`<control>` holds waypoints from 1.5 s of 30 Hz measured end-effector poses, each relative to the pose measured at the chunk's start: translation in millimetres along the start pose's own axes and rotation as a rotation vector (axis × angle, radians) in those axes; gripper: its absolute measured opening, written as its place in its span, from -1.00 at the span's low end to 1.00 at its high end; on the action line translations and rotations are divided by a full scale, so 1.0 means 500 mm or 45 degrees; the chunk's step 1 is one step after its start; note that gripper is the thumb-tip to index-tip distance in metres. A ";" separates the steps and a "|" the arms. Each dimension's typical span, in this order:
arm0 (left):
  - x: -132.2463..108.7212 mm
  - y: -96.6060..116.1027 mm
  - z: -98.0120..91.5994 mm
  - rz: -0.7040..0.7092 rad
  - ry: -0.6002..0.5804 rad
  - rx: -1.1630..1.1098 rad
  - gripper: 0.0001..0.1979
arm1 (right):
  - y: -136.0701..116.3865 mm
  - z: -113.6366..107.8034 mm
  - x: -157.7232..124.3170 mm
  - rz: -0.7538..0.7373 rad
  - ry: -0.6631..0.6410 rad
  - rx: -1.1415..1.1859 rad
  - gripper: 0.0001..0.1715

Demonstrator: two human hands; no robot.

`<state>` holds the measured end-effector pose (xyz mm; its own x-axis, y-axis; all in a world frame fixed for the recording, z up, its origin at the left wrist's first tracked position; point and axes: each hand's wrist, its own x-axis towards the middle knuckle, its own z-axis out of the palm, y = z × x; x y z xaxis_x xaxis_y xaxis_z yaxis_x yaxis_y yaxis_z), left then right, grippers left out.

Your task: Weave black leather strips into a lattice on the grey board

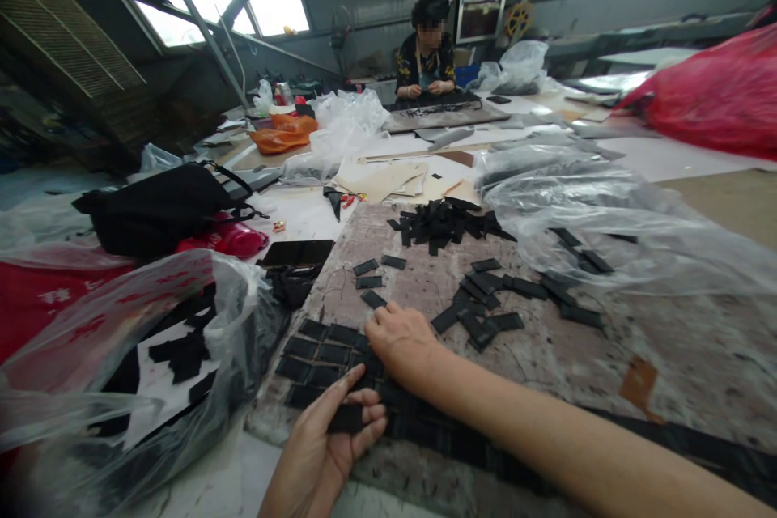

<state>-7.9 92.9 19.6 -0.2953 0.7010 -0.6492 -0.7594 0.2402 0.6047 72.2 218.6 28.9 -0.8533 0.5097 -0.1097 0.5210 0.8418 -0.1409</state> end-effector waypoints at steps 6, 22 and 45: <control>0.001 -0.005 0.002 -0.011 -0.007 0.023 -0.71 | -0.022 -0.015 0.004 0.059 -0.008 0.058 -0.77; 0.002 -0.007 0.008 0.017 -0.005 -0.011 -0.73 | -0.032 -0.016 0.018 0.011 -0.033 -0.014 -0.80; -0.008 -0.001 0.008 0.037 0.010 0.067 -0.76 | 0.084 0.014 -0.098 -0.035 0.042 0.167 -0.78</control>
<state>-4.1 92.6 23.9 -0.3213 0.7028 -0.6348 -0.7191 0.2551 0.6464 136.2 227.9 21.5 -0.8665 0.4939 -0.0721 0.4935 0.8263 -0.2714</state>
